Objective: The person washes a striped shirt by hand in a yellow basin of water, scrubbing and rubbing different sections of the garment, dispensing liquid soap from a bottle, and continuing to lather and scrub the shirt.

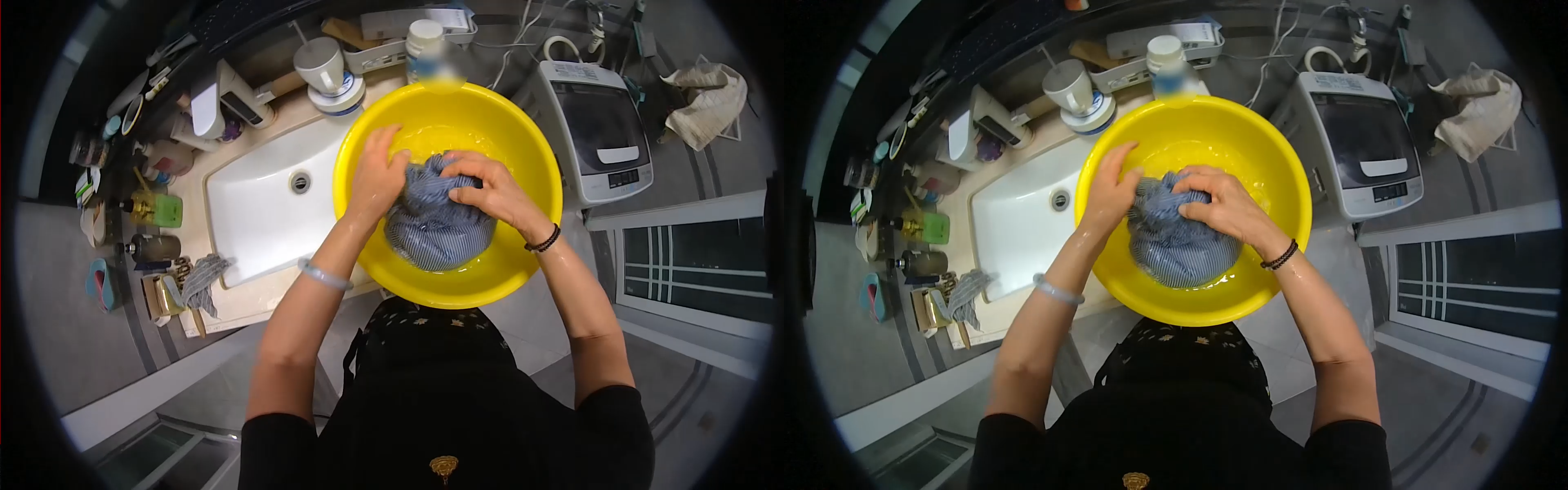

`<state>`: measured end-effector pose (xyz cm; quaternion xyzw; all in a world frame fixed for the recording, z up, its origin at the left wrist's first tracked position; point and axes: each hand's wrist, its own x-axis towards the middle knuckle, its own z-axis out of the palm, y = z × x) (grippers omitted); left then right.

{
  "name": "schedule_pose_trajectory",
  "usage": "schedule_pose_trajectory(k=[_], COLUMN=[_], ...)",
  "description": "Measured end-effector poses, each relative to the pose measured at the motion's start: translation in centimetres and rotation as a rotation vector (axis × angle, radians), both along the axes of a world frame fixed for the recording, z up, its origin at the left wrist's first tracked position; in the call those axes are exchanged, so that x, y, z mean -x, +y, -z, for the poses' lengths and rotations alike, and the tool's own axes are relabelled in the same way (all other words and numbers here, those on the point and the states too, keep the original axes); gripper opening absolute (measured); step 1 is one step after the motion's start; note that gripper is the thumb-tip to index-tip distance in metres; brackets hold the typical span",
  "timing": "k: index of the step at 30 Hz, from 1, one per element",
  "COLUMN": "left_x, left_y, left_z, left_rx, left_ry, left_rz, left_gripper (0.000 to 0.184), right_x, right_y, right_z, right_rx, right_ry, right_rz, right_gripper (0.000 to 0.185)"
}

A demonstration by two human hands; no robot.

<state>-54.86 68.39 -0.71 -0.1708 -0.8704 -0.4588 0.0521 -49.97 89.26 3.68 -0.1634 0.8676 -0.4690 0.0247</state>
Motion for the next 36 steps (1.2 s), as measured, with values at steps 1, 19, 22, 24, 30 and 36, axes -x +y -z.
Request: schedule_pose_trajectory(k=[1, 19, 22, 24, 30, 36], left_x=[0.1, 1.7, 2.3, 4.0, 3.6, -2.1], left_y=[1.3, 6.1, 5.7, 6.0, 5.3, 1.8], left_z=[0.3, 7.4, 10.8, 9.1, 2.1, -1.0], left_rx=[0.099, 0.634, 0.695, 0.761, -0.229, 0.09], left_ry=[-0.083, -0.374, 0.031, -0.235, -0.438, -0.088], left_rz=[0.0, 0.092, 0.063, 0.132, 0.04, 0.428], left_gripper=[0.051, 0.039, 0.03, 0.029, 0.031, 0.025], right_x=[-0.3, 4.7, 6.0, 6.5, 7.4, 0.0], right_y=[0.5, -1.9, -1.9, -1.5, 0.4, -0.7], right_z=[0.4, 11.4, 13.7, 14.7, 8.4, 5.5], right_rx=[0.128, -0.712, -0.722, -0.696, 0.252, -0.155], right_ry=[-0.2, -0.128, 0.056, 0.169, -0.184, 0.042], right_rz=[0.057, 0.088, 0.227, 0.271, 0.527, 0.43], right_gripper=[0.032, 0.026, 0.019, 0.023, 0.043, 0.035])
